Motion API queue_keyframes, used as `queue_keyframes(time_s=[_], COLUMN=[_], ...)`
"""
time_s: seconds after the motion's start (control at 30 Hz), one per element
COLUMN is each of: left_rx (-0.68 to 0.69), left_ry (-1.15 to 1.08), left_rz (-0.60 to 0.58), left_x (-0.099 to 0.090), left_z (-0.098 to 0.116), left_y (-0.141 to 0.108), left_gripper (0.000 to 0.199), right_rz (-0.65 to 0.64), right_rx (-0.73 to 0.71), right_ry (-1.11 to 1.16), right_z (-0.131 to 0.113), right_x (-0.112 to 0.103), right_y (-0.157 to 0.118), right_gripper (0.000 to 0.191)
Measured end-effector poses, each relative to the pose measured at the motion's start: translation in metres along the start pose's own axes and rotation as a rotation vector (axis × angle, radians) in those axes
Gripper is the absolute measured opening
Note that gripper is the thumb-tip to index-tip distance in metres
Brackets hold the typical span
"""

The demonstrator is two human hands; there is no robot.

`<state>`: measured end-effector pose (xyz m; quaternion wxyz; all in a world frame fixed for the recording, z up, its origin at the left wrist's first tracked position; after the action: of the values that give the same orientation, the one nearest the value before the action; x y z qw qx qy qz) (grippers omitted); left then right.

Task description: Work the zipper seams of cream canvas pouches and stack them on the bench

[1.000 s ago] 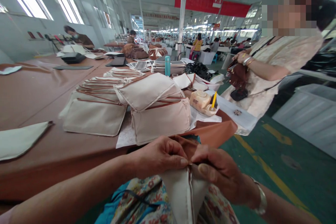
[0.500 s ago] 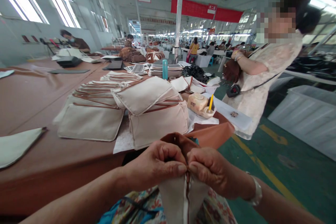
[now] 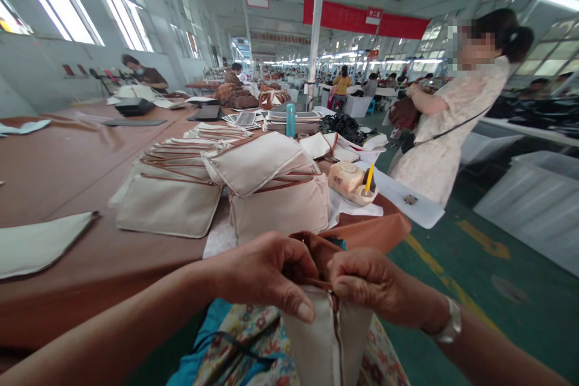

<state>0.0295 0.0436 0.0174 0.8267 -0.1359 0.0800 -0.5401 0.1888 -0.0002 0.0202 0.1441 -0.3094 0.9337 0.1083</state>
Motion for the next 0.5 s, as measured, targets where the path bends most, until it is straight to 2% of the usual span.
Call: queue_keyframes(time_s=[0.17,0.27,0.33,0.43,0.5], left_rx=[0.047,0.057,0.076,0.143,0.186], left_ry=[-0.028,-0.069,-0.114,-0.246,-0.256], left_rz=[-0.001,-0.035,-0.022,0.068,0.166], left_x=[-0.002,0.006,0.013,0.022,0.024], left_z=[0.004,0.004,0.003,-0.002,-0.007], left_y=[0.002,0.007,0.009,0.011,0.010], left_gripper=[0.058,0.046,0.045,0.052,0.056], right_rz=[0.029,0.070,0.094,0.152,0.175], right_rx=[-0.041,-0.071,-0.062,-0.052,-0.041], right_ry=[0.046,0.073,0.106,0.193,0.207], right_z=[0.003,0.008,0.018,0.036,0.039], right_x=[-0.004,-0.002,0.004,0.011,0.011], right_y=[-0.002,-0.002,-0.001,0.004,0.007], right_gripper=[0.037,0.038,0.039,0.042,0.043])
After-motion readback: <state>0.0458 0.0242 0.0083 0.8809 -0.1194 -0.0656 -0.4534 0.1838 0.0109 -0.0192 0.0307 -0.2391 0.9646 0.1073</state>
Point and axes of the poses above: each hand's wrist, its own y-axis towards the middle knuckle, its own x-axis out of the palm, z = x × y, the point moved 5 cm from there along y, towards the middle knuckle, and after that the axes turned 1 degree about -y, right-handed, at the moved point
